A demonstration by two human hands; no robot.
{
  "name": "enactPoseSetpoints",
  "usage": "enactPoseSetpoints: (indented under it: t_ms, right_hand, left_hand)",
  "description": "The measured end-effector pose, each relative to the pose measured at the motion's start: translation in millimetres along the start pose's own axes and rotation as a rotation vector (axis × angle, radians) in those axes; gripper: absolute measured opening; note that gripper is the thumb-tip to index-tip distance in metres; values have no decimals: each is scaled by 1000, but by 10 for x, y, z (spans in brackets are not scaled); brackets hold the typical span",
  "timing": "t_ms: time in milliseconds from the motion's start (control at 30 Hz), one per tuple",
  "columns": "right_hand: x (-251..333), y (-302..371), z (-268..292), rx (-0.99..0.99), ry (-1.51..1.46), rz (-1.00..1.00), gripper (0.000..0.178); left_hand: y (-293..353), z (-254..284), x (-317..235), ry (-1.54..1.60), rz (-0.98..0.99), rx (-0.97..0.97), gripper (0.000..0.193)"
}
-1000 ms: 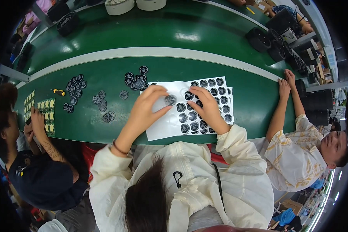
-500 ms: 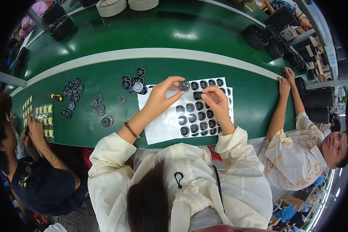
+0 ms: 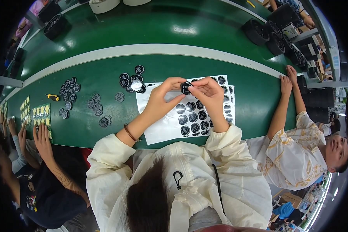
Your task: The person assembles small electronic components by hand, applying stickers from sticker sheets to plastic parts and joining the pieces together.
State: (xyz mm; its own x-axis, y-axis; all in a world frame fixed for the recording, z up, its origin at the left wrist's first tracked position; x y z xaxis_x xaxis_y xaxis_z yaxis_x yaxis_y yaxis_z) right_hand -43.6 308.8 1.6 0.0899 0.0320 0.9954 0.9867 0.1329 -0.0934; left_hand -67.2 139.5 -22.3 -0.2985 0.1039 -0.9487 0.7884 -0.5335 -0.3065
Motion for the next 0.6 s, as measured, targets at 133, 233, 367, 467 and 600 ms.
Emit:
enactPoseSetpoints:
  t_ms: [133,233,367,467,600]
  right_hand:
    - [5,13,2,-13,18,25,16]
    - [1,9,5,-10,22,31,17]
    - [18,8,-1,-36,27,26,14]
    - [27,4,-2,-43,43,12,15]
    - [25,8,0,-38,42,2,15]
  left_hand:
    - [1,4,-32,-11,14,22,41]
    - [-4,9,-52,-14,19,21,40]
    - [-10,8,-58,-1,27,21,40]
    - [-17,12,-56,9,35,22,40]
    - [-15,12,-55,15,48,26,39]
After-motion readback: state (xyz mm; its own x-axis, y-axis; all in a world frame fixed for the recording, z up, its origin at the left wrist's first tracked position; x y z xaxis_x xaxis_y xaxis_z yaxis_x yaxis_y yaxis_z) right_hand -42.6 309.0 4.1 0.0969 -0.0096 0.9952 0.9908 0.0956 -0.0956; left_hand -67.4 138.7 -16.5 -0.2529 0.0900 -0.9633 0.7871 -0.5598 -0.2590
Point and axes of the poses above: each hand's wrist, its own y-axis away from the middle knuckle, its own z-axis out of the back of the hand, x = y × z, the point moved 1 cm from there along -y, towards the middle knuckle, and after that the axes turned 9 degrees about x, right-handed, at the moved point
